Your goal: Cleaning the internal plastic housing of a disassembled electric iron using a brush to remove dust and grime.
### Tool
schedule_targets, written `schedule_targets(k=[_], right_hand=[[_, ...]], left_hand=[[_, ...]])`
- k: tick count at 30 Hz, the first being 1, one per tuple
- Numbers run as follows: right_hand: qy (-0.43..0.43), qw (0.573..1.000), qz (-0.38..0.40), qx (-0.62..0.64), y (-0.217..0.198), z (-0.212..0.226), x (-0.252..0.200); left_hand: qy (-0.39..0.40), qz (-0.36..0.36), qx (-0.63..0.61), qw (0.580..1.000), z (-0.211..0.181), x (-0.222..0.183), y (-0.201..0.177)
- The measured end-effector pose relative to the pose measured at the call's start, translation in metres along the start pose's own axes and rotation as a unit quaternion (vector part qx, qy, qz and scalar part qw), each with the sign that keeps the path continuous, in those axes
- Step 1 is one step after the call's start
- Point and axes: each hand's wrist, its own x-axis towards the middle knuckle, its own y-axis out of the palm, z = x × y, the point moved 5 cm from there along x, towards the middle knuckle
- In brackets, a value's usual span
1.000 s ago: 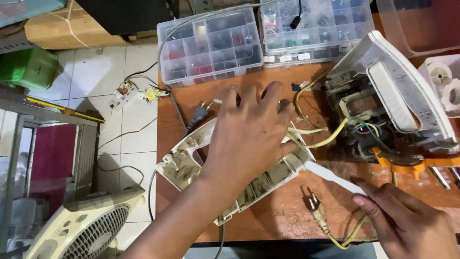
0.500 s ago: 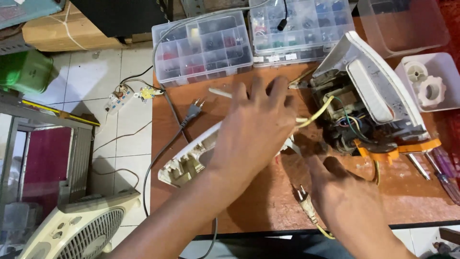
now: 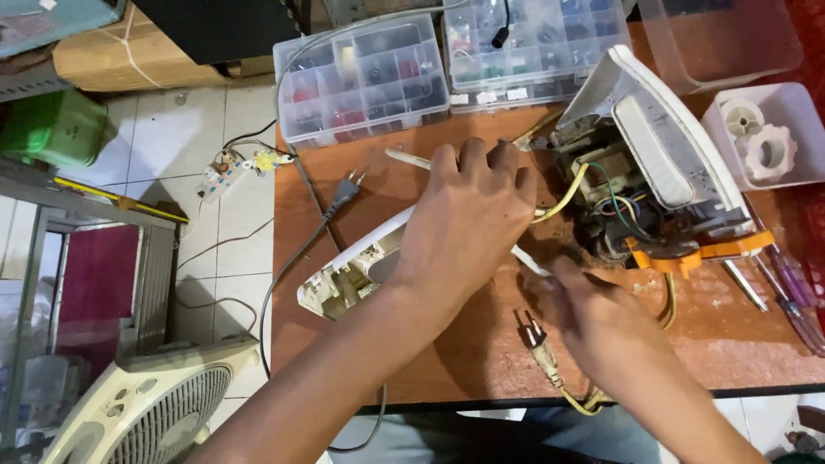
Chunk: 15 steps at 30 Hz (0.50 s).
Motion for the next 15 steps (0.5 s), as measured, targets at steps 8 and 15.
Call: schedule_targets(k=[8, 15], right_hand=[[0.079, 0.991, 0.107, -0.003, -0.022, 0.019, -0.009], [0.104, 0.985, 0.132, 0.033, -0.014, 0.014, -0.006]], left_hand=[[0.034, 0.086, -0.001, 0.996, 0.001, 0.001, 0.005], [0.011, 0.084, -0.030, 0.996, 0.008, 0.002, 0.005]])
